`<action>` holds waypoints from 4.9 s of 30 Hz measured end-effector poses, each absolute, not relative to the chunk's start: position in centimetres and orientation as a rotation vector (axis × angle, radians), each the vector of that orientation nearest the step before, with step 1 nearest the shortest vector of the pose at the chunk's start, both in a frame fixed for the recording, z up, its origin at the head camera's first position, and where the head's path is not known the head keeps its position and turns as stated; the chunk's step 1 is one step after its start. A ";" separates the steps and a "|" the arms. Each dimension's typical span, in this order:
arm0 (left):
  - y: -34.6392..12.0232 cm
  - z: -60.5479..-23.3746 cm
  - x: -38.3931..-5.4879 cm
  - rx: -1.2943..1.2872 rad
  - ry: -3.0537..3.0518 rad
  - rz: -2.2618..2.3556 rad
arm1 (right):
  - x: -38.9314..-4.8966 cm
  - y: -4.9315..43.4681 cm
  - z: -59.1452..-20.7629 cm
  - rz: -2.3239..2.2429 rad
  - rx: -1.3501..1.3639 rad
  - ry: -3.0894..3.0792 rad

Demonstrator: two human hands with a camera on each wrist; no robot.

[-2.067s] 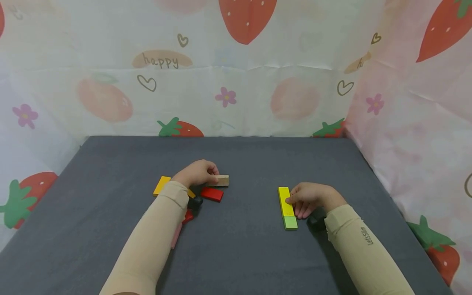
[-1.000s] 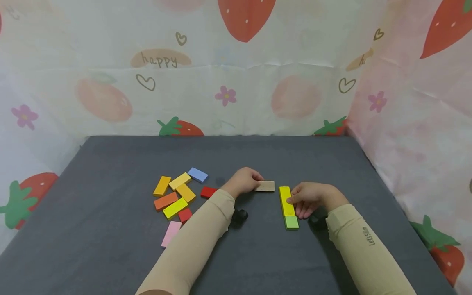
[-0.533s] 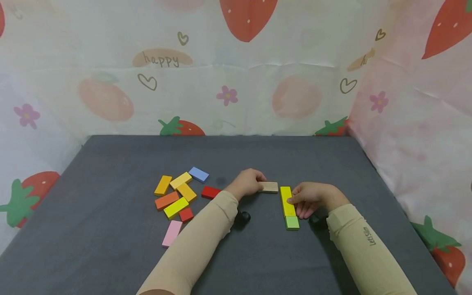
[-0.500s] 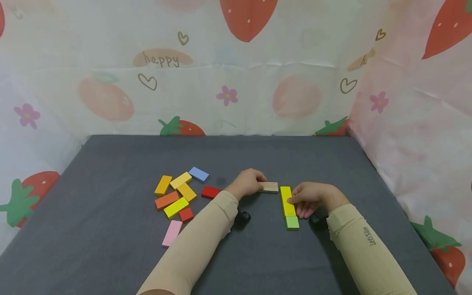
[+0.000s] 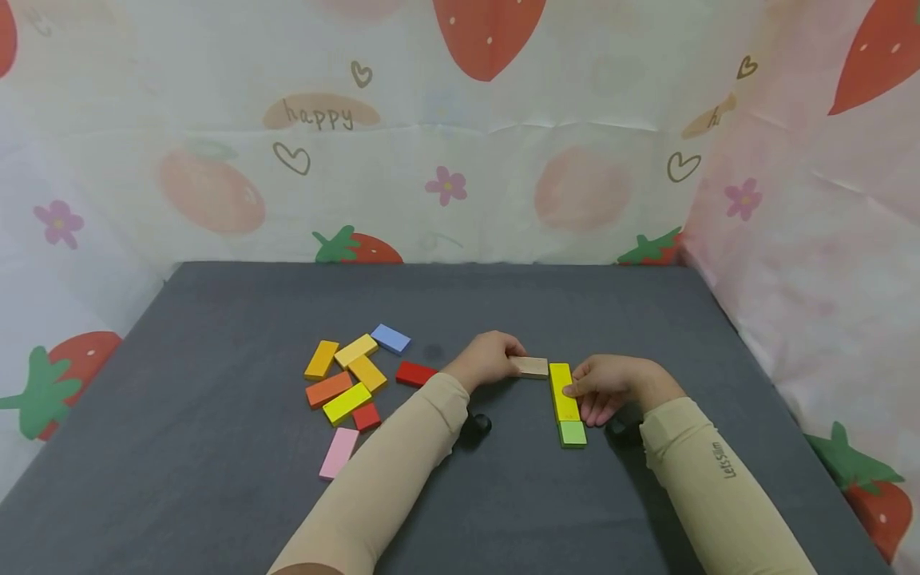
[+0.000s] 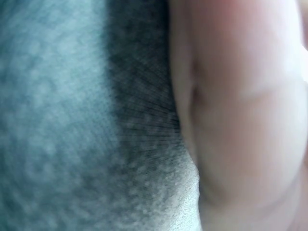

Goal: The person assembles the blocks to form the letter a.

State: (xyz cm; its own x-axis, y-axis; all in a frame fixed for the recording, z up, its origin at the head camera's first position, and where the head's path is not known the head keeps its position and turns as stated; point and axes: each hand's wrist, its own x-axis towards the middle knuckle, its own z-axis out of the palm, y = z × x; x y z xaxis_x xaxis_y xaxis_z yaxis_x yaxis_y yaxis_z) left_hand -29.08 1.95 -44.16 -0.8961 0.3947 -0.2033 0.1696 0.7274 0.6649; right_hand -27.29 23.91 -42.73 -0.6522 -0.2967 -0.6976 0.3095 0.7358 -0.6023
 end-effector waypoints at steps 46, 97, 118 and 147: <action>-11.8 -42.1 -30.0 0.375 2.481 1.117 | -27.4 24.0 -42.8 -0.901 0.000 2.086; -12.7 -43.4 -29.2 0.632 2.388 0.828 | -27.4 24.0 -43.0 -0.922 0.037 2.080; -5.1 -43.3 -31.1 0.566 2.557 0.895 | -27.6 24.1 -43.1 -0.920 0.009 2.071; -1.9 -44.1 -30.7 0.634 2.611 0.798 | -27.6 24.2 -43.2 -0.920 0.012 2.063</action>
